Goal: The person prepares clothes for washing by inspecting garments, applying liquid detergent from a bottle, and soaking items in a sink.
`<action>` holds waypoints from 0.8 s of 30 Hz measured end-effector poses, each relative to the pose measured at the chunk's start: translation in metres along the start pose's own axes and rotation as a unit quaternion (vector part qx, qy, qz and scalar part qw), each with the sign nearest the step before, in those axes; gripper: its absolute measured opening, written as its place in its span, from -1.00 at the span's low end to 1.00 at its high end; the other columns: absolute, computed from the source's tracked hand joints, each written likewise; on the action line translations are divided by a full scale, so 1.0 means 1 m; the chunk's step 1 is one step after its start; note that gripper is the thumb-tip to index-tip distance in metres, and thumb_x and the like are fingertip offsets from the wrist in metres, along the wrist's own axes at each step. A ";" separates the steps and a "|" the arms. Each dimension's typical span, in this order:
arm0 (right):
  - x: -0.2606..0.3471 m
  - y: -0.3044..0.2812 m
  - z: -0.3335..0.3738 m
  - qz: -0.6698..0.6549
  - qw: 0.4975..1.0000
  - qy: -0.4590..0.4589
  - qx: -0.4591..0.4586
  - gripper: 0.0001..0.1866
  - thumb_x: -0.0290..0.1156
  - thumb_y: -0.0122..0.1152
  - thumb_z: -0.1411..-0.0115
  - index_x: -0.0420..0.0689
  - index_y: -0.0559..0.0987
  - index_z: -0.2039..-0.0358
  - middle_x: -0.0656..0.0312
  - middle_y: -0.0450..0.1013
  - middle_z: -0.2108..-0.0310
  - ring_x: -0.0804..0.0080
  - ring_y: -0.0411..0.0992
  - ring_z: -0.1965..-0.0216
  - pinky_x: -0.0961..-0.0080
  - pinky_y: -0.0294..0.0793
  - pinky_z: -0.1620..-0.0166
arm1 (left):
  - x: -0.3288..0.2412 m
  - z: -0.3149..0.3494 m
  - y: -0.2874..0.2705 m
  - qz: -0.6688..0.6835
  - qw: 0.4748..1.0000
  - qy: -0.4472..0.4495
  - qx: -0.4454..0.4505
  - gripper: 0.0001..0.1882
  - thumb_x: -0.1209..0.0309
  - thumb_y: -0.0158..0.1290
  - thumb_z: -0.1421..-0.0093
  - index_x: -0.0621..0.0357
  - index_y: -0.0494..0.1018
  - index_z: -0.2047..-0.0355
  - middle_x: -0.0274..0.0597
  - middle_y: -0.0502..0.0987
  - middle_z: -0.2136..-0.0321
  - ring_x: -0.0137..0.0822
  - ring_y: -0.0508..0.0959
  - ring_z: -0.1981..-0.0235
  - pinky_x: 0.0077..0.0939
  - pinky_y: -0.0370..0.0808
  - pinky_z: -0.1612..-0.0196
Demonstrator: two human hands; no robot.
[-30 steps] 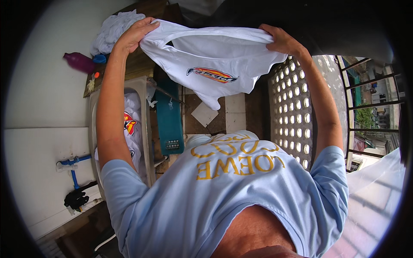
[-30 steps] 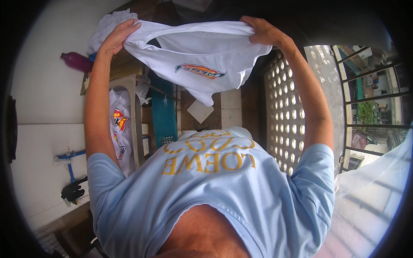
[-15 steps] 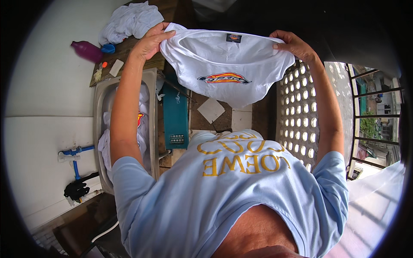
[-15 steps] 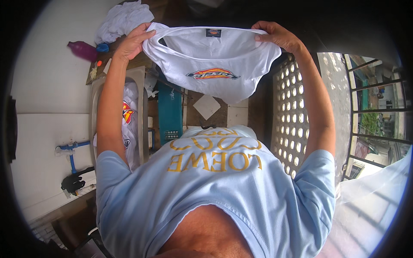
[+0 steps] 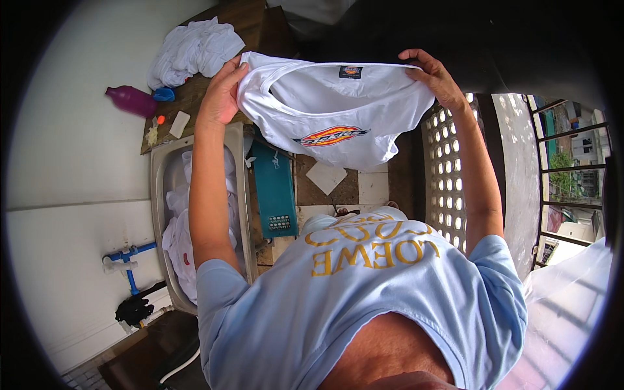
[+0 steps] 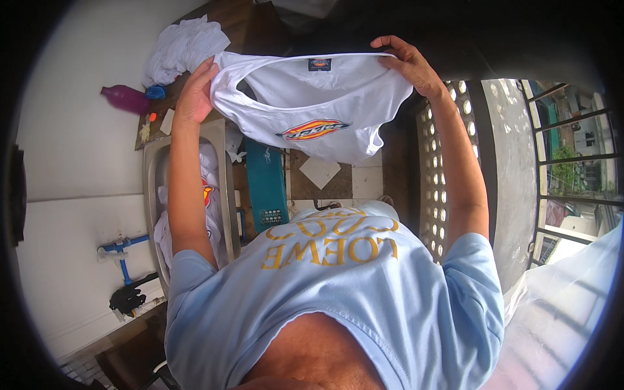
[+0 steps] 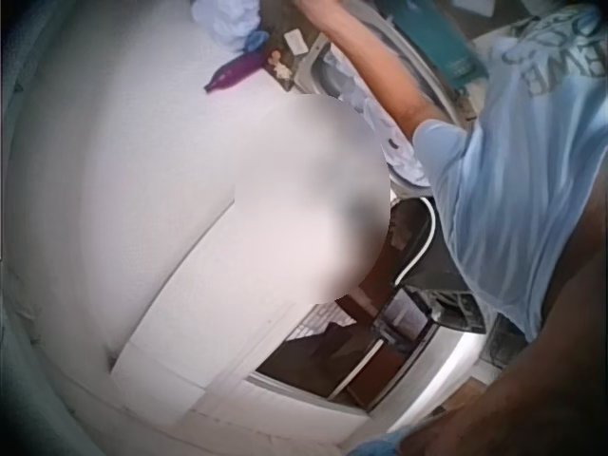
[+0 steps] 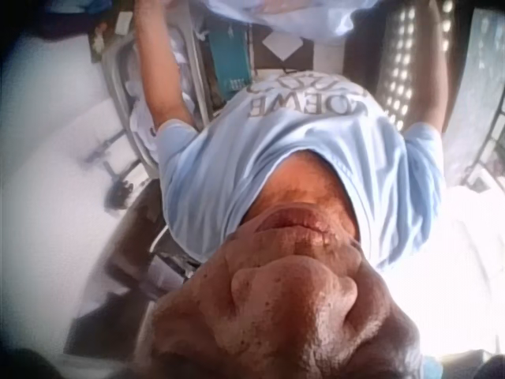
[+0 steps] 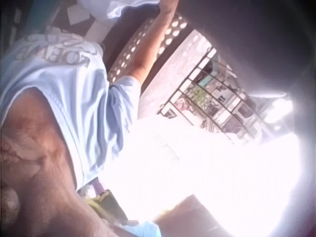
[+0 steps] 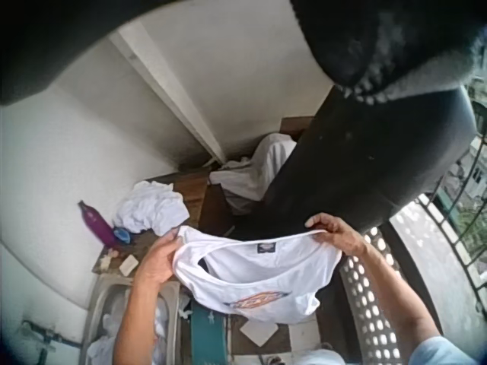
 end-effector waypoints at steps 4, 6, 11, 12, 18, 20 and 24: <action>-0.010 0.007 -0.001 -0.041 0.999 0.012 -0.010 -0.71 -0.43 0.06 -0.17 -0.06 0.49 0.07 0.31 0.48 0.29 0.61 0.45 0.33 0.61 0.46 0.16 | 0.001 0.001 -0.005 0.062 0.998 0.026 0.022 -0.48 0.35 -0.03 -0.26 0.29 0.19 -0.19 -0.15 0.44 -0.03 -0.32 0.45 -0.06 -0.42 0.35 -0.14; -0.020 0.009 -0.005 -0.072 0.997 0.011 -0.014 -0.71 -0.42 0.04 -0.15 -0.07 0.51 0.09 0.30 0.48 0.29 0.58 0.45 0.33 0.59 0.48 0.16 | -0.001 0.000 -0.006 0.101 0.994 0.030 0.036 -0.48 0.38 -0.04 -0.26 0.28 0.19 -0.19 -0.14 0.44 -0.02 -0.31 0.45 -0.05 -0.43 0.34 -0.14; -0.015 0.013 -0.006 -0.070 0.996 0.045 -0.012 -0.68 -0.41 0.00 -0.12 -0.12 0.51 0.09 0.28 0.49 0.29 0.53 0.48 0.33 0.56 0.53 0.16 | -0.008 -0.007 -0.002 0.050 0.996 0.060 0.037 -0.48 0.50 0.00 -0.19 0.35 0.21 -0.16 -0.11 0.47 0.02 -0.34 0.47 -0.02 -0.46 0.34 -0.12; -0.011 0.012 -0.005 -0.069 0.996 0.050 -0.012 -0.67 -0.41 0.01 -0.12 -0.13 0.51 0.09 0.27 0.49 0.29 0.53 0.49 0.34 0.56 0.53 0.16 | -0.009 -0.010 -0.001 0.034 0.997 0.069 0.027 -0.48 0.53 0.00 -0.18 0.37 0.21 -0.15 -0.09 0.47 0.03 -0.34 0.47 -0.01 -0.46 0.34 -0.11; -0.002 -0.002 -0.011 -0.084 0.996 0.015 0.000 -0.70 -0.36 0.09 -0.17 -0.12 0.52 0.08 0.27 0.51 0.29 0.56 0.49 0.33 0.58 0.52 0.15 | -0.011 -0.014 -0.017 -0.112 0.991 0.075 -0.008 -0.49 0.58 0.12 -0.14 0.40 0.22 -0.08 0.00 0.50 0.11 -0.31 0.52 0.09 -0.48 0.44 0.00; 0.002 -0.003 -0.012 -0.091 0.996 0.019 0.006 -0.71 -0.36 0.10 -0.18 -0.12 0.52 0.08 0.27 0.51 0.29 0.57 0.48 0.32 0.59 0.52 0.14 | -0.010 -0.011 -0.017 -0.174 0.983 0.056 -0.017 -0.53 0.56 0.09 -0.18 0.36 0.23 -0.08 -0.01 0.50 0.09 -0.32 0.50 0.05 -0.52 0.42 -0.02; 0.007 -0.014 -0.016 -0.101 0.995 0.002 0.020 -0.73 -0.36 0.13 -0.20 -0.10 0.52 0.08 0.30 0.51 0.27 0.58 0.50 0.31 0.61 0.53 0.15 | -0.006 -0.004 -0.006 -0.218 0.975 0.046 -0.003 -0.51 0.55 0.10 -0.18 0.22 0.23 -0.11 -0.07 0.52 0.16 -0.40 0.50 0.15 -0.57 0.42 0.04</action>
Point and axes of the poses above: each hand's wrist, its own z-axis away from the middle knuckle, its own y-axis out of the palm, x = y × z, the point moved 1 cm from there along -z, towards the middle knuckle
